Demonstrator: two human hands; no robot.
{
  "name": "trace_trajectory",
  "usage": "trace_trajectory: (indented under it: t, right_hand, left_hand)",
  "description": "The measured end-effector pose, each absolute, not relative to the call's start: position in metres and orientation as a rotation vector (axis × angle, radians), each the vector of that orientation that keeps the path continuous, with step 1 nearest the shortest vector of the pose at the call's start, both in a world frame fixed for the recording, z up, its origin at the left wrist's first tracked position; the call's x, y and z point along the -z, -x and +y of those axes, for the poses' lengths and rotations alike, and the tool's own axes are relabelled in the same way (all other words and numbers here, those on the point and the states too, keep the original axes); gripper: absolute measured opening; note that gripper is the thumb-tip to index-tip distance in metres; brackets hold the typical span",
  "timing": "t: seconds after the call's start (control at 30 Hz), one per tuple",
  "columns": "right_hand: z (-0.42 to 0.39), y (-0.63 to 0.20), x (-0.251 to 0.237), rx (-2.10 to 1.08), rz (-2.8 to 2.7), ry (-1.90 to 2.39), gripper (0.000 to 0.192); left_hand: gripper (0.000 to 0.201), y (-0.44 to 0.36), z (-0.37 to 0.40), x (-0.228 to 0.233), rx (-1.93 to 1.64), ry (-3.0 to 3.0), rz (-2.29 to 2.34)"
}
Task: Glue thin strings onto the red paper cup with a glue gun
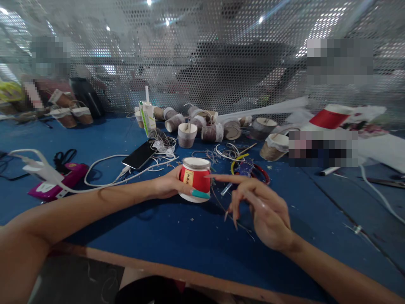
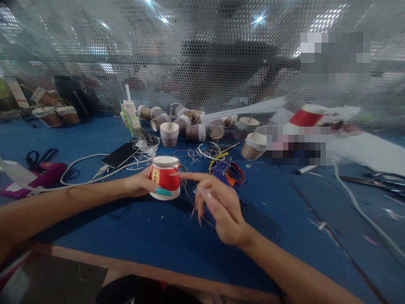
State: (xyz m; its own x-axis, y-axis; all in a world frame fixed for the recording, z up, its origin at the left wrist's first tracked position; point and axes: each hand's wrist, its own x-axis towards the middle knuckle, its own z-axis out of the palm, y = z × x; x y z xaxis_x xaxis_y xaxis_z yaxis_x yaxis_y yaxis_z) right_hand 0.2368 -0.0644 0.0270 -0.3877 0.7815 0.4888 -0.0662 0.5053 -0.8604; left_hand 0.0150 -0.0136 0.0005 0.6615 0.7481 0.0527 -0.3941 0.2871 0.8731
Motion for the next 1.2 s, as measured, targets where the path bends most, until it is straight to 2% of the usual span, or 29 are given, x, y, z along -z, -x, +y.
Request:
trace_trajectory:
  t: [0.1, 0.27, 0.43, 0.53, 0.63, 0.73, 0.83, 0.93, 1.07, 1.2]
  right_hand:
    - [-0.060, -0.237, -0.028, -0.925, -1.531, 0.734, 0.018]
    - [-0.062, -0.241, -0.028, -0.973, -1.708, 0.753, 0.040]
    - [-0.063, -0.246, -0.037, -0.833, -1.587, 0.800, 0.048]
    - [-0.048, -0.254, -0.048, -0.561, -1.621, 0.988, 0.039]
    - [-0.026, -0.268, -0.057, -0.032, -1.746, 1.449, 0.021]
    - [-0.012, -0.283, -0.060, 0.296, -1.868, 1.845, 0.033]
    - [-0.011, -0.289, -0.058, 0.184, -2.134, 1.961, 0.043]
    - [-0.020, -0.283, -0.056, 0.062, -2.355, 1.962, 0.036]
    - [-0.033, -0.265, -0.056, 0.207, -2.443, 2.102, 0.022]
    - [-0.040, -0.251, -0.054, 0.353, -2.364, 2.168, 0.025]
  left_hand:
    - [0.055, -0.017, -0.014, -0.001, -0.832, -1.060, 0.388]
    - [0.061, -0.020, -0.012, 0.000, -1.014, -1.018, 0.521]
    - [0.057, -0.019, -0.009, 0.000, -1.039, -0.934, 0.570]
    - [0.053, -0.017, -0.007, 0.001, -1.027, -0.940, 0.532]
    - [0.054, -0.014, -0.005, 0.002, -0.972, -0.959, 0.474]
    - [0.062, -0.012, -0.004, 0.004, -0.902, -1.004, 0.416]
    - [0.059, -0.011, -0.003, 0.004, -0.879, -1.012, 0.391]
    - [0.051, -0.011, -0.002, 0.005, -0.851, -0.971, 0.357]
    - [0.049, -0.011, -0.001, 0.006, -0.804, -0.939, 0.357]
    - [0.050, -0.012, -0.002, 0.006, -0.838, -0.914, 0.407]
